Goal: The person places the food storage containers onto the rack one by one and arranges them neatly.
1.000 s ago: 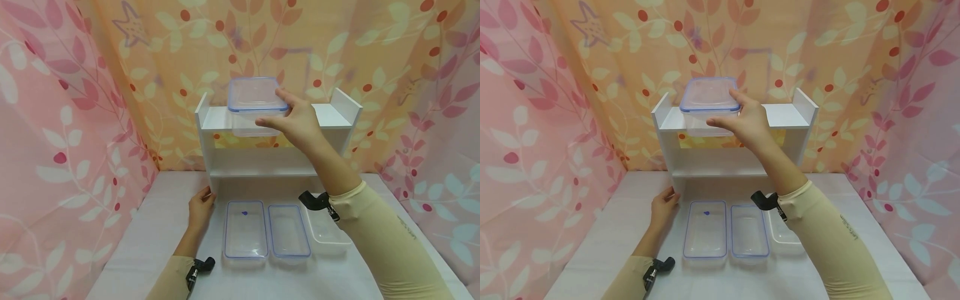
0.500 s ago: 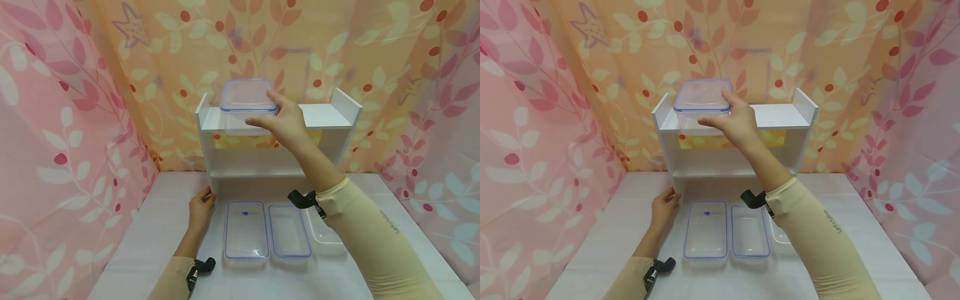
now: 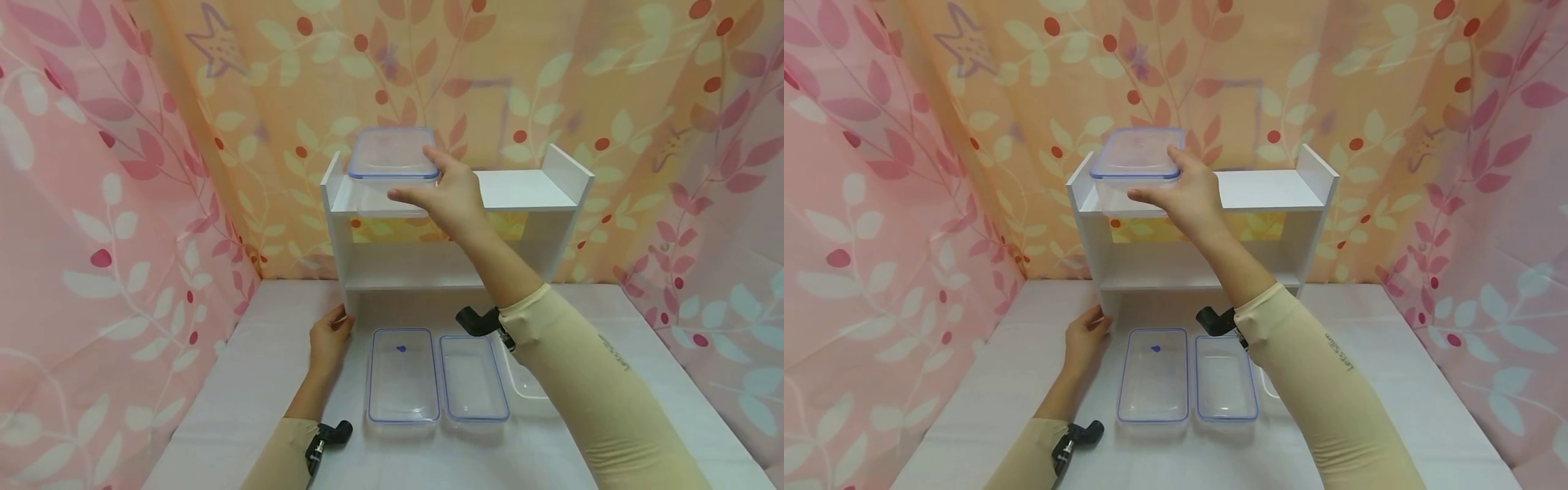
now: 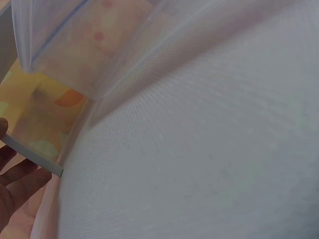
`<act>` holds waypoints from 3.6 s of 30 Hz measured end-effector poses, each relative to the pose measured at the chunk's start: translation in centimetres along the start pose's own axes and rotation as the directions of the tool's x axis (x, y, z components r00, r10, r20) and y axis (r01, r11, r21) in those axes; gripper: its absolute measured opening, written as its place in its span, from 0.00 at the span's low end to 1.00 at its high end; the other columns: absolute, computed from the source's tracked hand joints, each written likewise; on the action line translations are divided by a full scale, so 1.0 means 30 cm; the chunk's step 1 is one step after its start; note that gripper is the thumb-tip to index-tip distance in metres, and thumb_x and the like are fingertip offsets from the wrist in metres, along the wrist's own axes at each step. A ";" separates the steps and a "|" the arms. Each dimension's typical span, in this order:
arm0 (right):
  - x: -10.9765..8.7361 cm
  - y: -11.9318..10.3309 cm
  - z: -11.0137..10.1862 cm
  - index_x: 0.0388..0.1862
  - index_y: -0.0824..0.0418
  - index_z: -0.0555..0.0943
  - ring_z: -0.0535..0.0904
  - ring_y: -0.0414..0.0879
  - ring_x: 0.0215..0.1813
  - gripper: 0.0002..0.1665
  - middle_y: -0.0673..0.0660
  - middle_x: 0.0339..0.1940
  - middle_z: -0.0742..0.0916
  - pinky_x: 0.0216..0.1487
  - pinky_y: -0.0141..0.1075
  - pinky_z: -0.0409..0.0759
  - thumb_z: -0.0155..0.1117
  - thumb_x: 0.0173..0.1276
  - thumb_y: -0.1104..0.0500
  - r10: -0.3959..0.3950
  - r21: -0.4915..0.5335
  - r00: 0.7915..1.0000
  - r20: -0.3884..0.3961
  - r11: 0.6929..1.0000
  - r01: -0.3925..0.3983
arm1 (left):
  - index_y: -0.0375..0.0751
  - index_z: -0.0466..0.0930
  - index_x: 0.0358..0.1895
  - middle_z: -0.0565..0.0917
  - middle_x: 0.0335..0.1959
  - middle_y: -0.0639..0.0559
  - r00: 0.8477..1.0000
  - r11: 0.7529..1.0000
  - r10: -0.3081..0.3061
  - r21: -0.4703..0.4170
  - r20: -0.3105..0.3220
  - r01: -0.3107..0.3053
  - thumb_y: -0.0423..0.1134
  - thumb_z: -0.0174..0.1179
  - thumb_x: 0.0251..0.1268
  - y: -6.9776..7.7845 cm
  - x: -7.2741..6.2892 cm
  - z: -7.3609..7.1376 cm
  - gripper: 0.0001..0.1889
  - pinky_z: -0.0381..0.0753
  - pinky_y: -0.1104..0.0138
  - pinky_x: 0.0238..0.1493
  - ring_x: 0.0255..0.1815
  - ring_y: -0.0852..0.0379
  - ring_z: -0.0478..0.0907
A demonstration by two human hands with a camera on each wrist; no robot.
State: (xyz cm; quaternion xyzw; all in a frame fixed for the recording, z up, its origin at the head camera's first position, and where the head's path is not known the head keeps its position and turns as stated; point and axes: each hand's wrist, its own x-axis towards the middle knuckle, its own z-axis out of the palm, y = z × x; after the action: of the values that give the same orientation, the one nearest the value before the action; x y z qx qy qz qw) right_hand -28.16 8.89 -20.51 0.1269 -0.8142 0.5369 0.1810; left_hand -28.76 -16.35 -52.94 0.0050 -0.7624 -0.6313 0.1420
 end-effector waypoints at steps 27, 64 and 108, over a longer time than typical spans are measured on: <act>0.025 -0.009 0.067 0.79 0.53 0.67 0.76 0.42 0.68 0.64 0.52 0.75 0.77 0.64 0.33 0.77 0.88 0.44 0.41 0.035 -0.039 0.999 -0.001 0.999 -0.035 | 0.36 0.80 0.66 0.84 0.61 0.40 1.000 1.000 0.009 0.006 -0.013 -0.009 0.35 0.66 0.70 -0.010 0.006 0.002 0.22 0.86 0.63 0.49 0.56 0.44 0.86; 0.032 -0.036 0.081 0.83 0.49 0.60 0.60 0.42 0.81 0.64 0.48 0.81 0.68 0.78 0.36 0.61 0.83 0.52 0.39 0.041 -0.125 0.998 0.053 0.992 -0.034 | 0.37 0.80 0.66 0.83 0.61 0.37 1.000 1.000 0.020 -0.014 0.007 -0.020 0.35 0.66 0.71 -0.017 0.011 -0.005 0.22 0.88 0.56 0.46 0.54 0.45 0.86; -0.142 -0.004 -0.062 0.74 0.52 0.73 0.79 0.52 0.68 0.42 0.52 0.72 0.78 0.65 0.49 0.79 0.78 0.62 0.52 -0.172 -0.087 0.984 0.037 0.981 0.174 | 0.31 0.77 0.66 0.82 0.62 0.33 1.000 0.999 0.027 -0.021 0.011 -0.027 0.33 0.63 0.72 -0.014 0.007 -0.002 0.22 0.88 0.57 0.47 0.55 0.43 0.85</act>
State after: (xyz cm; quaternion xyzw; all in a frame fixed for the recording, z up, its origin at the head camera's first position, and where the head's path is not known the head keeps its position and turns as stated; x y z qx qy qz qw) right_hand -23.97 10.61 -21.56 0.1967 -0.8261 0.4798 0.2204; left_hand -29.00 -16.52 -53.29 -0.0104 -0.7567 -0.6371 0.1462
